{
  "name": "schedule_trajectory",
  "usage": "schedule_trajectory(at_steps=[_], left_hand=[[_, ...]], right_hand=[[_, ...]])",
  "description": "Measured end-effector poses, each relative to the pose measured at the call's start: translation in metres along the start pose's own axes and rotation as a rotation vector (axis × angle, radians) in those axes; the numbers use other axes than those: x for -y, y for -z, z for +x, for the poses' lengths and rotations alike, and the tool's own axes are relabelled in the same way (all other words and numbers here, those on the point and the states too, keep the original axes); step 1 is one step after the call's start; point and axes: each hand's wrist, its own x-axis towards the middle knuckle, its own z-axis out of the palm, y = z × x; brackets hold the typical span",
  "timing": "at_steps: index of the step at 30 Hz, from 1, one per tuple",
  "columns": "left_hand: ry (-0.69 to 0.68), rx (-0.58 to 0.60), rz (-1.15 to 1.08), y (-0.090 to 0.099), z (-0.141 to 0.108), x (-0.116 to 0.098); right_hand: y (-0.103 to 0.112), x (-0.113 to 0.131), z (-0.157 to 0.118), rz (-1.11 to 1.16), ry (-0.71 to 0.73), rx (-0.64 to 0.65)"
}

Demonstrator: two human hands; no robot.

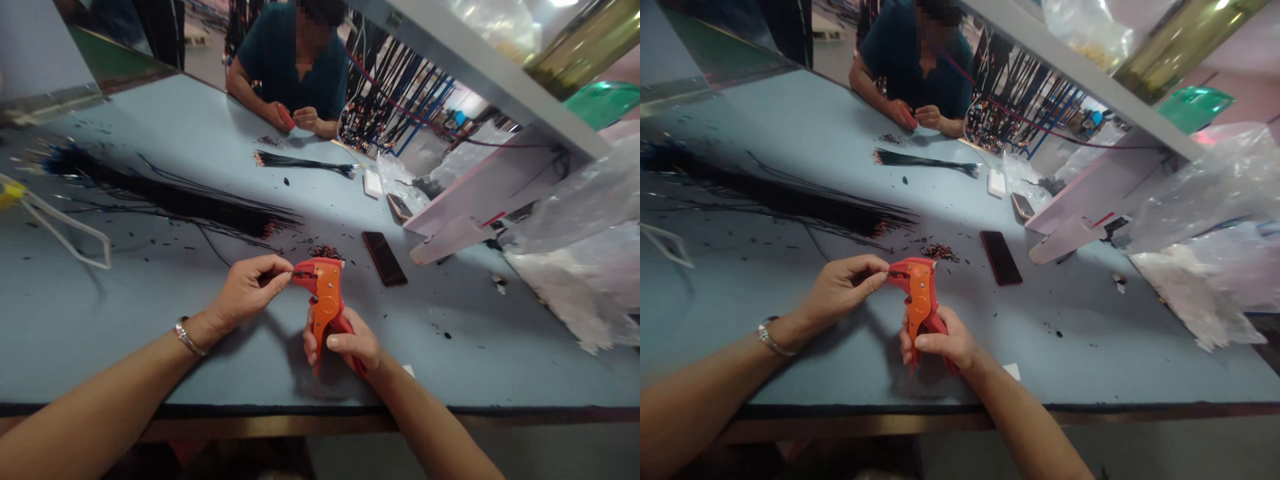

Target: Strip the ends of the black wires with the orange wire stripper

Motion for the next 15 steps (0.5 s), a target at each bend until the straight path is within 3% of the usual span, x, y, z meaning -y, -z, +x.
schedule_trajectory(at_steps=[8,15], left_hand=[[-0.018,-0.009,-0.022,0.0016,-0.0013,-0.0003],[-0.041,-0.002,-0.019,0.0015,0.0002,0.0009]], right_hand=[[0.0008,-0.0011,0.0007,-0.054,0.036,-0.054],[0.0013,-0.0010,0.0012,-0.051,0.034,0.002]])
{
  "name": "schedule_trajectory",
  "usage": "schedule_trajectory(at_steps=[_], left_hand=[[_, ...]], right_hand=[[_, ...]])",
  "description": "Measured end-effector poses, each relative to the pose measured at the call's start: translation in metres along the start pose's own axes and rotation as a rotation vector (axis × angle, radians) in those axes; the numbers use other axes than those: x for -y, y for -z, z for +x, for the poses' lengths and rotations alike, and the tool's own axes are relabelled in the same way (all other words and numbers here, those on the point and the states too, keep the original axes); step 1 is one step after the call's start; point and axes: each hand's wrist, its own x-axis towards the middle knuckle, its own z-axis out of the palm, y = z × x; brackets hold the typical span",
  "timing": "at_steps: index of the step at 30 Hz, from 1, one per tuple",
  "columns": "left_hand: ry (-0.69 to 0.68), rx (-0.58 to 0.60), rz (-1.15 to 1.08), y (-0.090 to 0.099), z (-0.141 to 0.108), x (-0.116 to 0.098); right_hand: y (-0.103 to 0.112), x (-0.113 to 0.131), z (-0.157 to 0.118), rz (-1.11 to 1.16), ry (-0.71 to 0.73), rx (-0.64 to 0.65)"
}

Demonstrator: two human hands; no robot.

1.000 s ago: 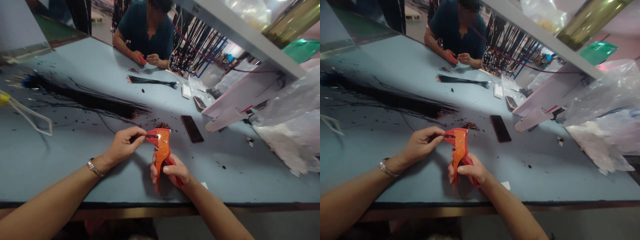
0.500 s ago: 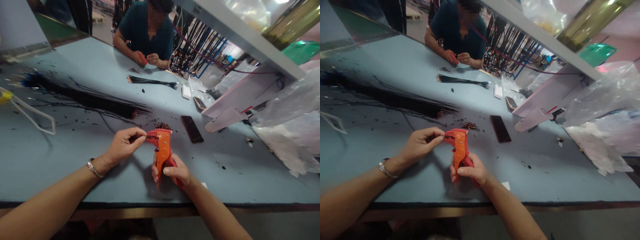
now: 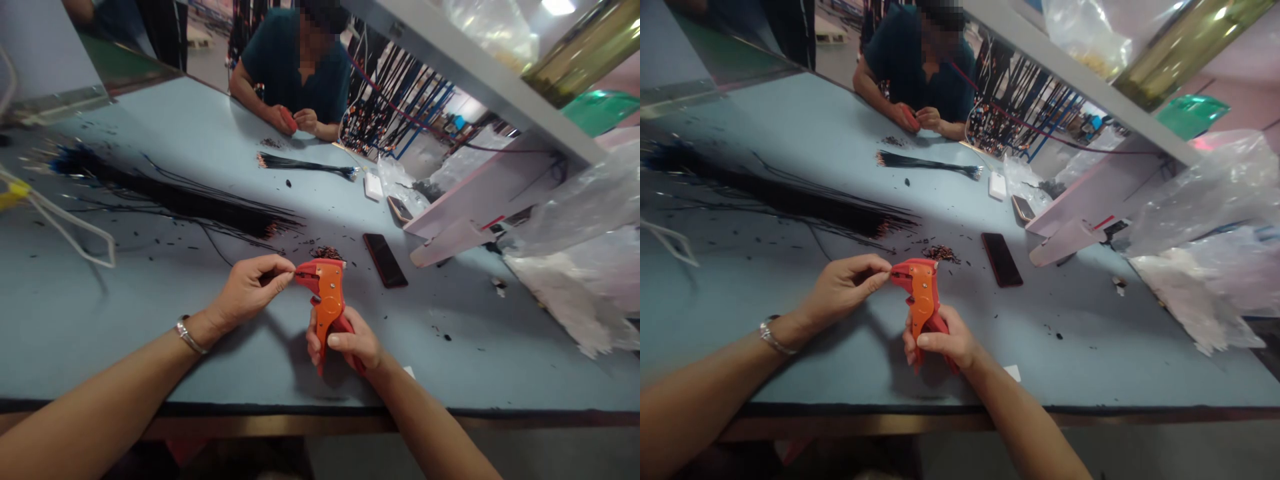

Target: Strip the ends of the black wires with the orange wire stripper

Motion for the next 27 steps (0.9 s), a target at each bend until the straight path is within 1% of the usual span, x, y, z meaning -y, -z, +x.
schedule_trajectory(at_steps=[5,11,19,27], left_hand=[[-0.002,0.013,-0.026,0.0000,-0.0001,0.0008],[0.023,0.000,0.006,0.0001,-0.0001,-0.0005],[0.024,0.003,0.010,-0.0002,0.0003,-0.0010],[0.027,0.005,0.028,0.0004,0.0005,0.0008]], right_hand=[[-0.0014,0.0004,-0.0006,0.007,-0.001,0.012],[0.0034,-0.0004,0.0007,0.021,0.006,0.004],[0.0012,0.0002,0.0004,0.034,-0.026,-0.035],[0.0012,-0.0010,0.0006,0.020,-0.013,-0.047]])
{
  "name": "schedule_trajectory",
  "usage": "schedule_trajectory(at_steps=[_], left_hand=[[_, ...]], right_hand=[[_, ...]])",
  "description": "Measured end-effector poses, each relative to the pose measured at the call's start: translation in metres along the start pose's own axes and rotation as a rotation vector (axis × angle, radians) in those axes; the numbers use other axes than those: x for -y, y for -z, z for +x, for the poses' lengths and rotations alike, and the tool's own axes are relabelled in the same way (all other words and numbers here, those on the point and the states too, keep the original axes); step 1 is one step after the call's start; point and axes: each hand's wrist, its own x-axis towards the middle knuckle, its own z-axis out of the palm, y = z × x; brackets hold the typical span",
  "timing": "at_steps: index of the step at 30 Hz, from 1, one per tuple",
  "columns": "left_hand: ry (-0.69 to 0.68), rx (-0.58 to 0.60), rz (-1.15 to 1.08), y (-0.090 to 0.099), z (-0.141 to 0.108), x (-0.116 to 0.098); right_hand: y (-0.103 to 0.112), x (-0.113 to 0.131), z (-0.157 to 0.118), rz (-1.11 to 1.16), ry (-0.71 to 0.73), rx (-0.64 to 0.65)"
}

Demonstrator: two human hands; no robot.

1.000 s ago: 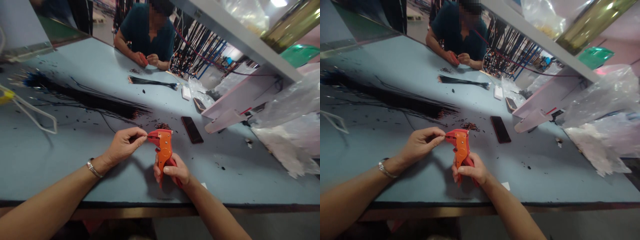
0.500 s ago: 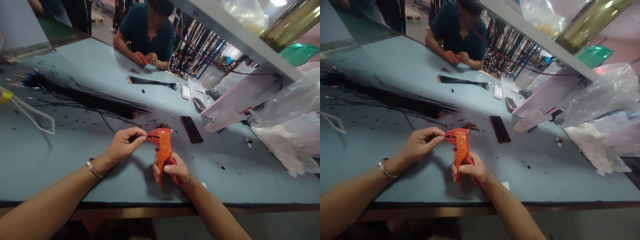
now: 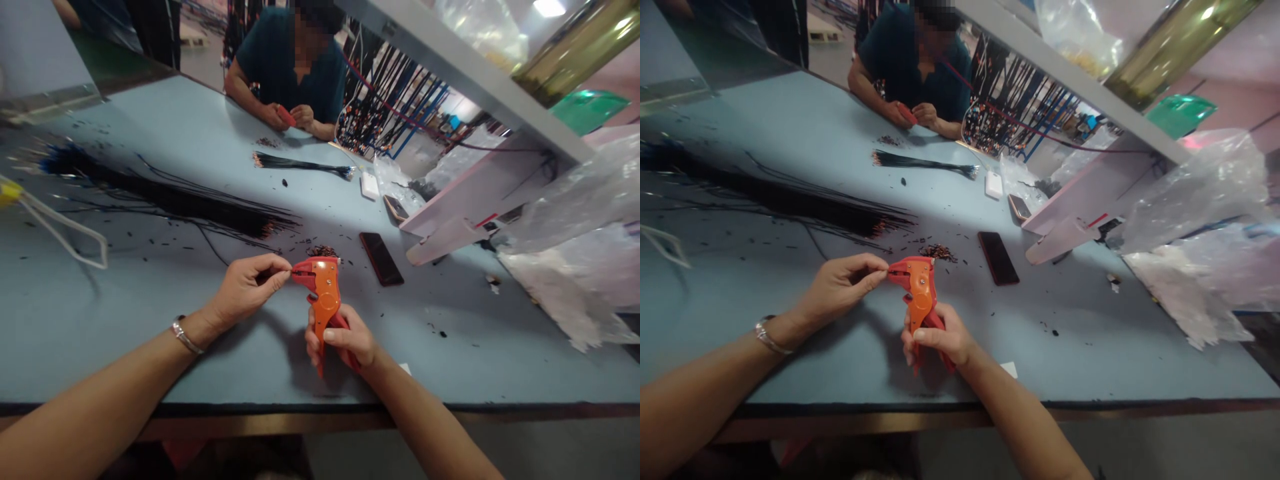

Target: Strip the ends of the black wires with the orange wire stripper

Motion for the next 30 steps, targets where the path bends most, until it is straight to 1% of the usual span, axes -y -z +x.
schedule_trajectory(at_steps=[12,15,18,30], left_hand=[[-0.024,0.048,0.132,0.0000,-0.0013,0.0017],[-0.024,0.048,0.157,-0.0009,-0.0009,0.0029],[-0.020,0.042,0.179,-0.0022,-0.0006,0.0034],[-0.007,0.047,0.180,-0.0035,0.0003,0.0023]], right_hand=[[-0.0033,-0.0013,0.0038,-0.039,-0.029,-0.064],[-0.0031,-0.0026,0.0042,-0.047,-0.048,-0.074],[-0.0024,-0.0045,0.0042,-0.064,-0.039,-0.083],[-0.0048,-0.0062,0.0042,-0.168,-0.020,-0.107]])
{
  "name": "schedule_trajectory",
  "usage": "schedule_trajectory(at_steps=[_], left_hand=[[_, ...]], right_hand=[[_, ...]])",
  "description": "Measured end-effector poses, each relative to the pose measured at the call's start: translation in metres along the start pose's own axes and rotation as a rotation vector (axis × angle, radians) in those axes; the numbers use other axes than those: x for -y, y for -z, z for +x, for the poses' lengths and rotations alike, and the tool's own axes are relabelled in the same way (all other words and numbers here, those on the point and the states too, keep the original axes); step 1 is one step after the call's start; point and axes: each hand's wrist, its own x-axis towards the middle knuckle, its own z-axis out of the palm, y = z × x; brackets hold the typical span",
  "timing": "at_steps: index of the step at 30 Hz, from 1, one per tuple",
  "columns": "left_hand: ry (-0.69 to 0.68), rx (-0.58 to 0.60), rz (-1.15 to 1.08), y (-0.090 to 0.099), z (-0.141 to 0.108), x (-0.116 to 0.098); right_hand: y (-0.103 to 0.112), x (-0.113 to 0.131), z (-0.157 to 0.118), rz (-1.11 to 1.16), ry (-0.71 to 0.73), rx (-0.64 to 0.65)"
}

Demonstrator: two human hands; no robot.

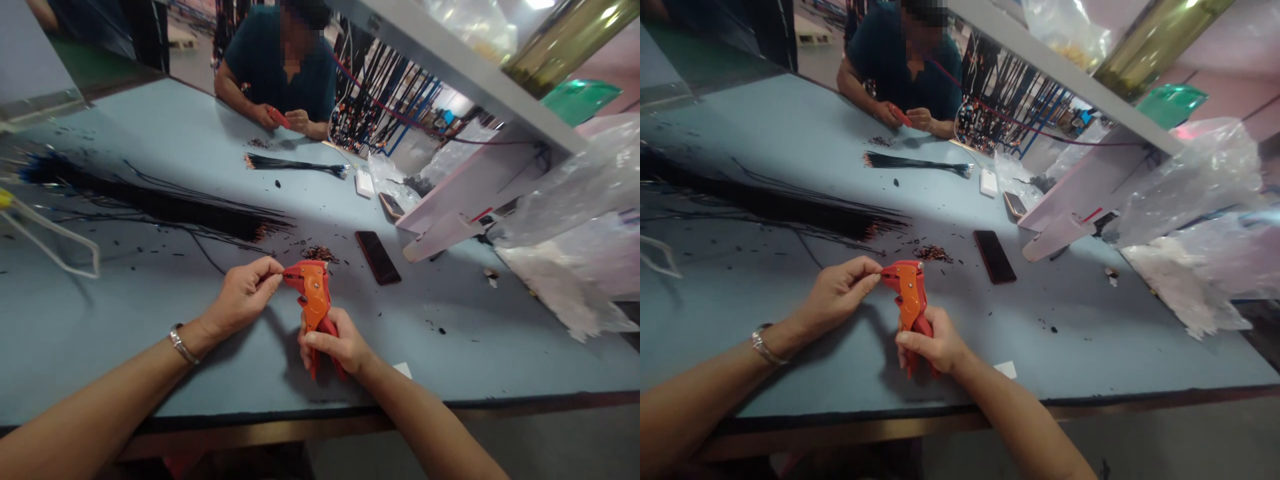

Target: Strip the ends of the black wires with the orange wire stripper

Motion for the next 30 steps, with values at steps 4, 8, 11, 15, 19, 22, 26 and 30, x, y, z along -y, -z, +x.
schedule_trajectory(at_steps=[4,8,11,15,19,22,26,30], left_hand=[[0.029,-0.001,-0.002,-0.002,0.002,0.002],[0.087,-0.008,-0.002,-0.005,0.004,0.002],[0.096,-0.016,-0.009,-0.005,0.005,0.002],[0.150,-0.076,-0.027,-0.004,0.007,0.004],[0.193,-0.080,-0.089,-0.003,0.008,0.005],[0.199,-0.077,-0.138,-0.003,0.008,0.003],[0.197,-0.079,-0.151,-0.002,0.008,0.000],[0.173,-0.065,-0.135,-0.003,0.007,-0.002]], right_hand=[[-0.001,0.000,0.004,-0.008,0.002,-0.048],[0.001,-0.001,0.007,0.057,-0.015,-0.034],[0.003,0.000,0.005,0.147,-0.004,-0.030],[0.009,0.007,0.001,0.291,0.101,-0.084],[0.015,0.012,-0.001,0.308,0.153,-0.086],[0.017,0.013,-0.001,0.218,0.086,-0.090],[0.014,0.015,-0.001,0.115,-0.027,-0.067],[0.010,0.018,0.001,0.096,-0.076,-0.027]])
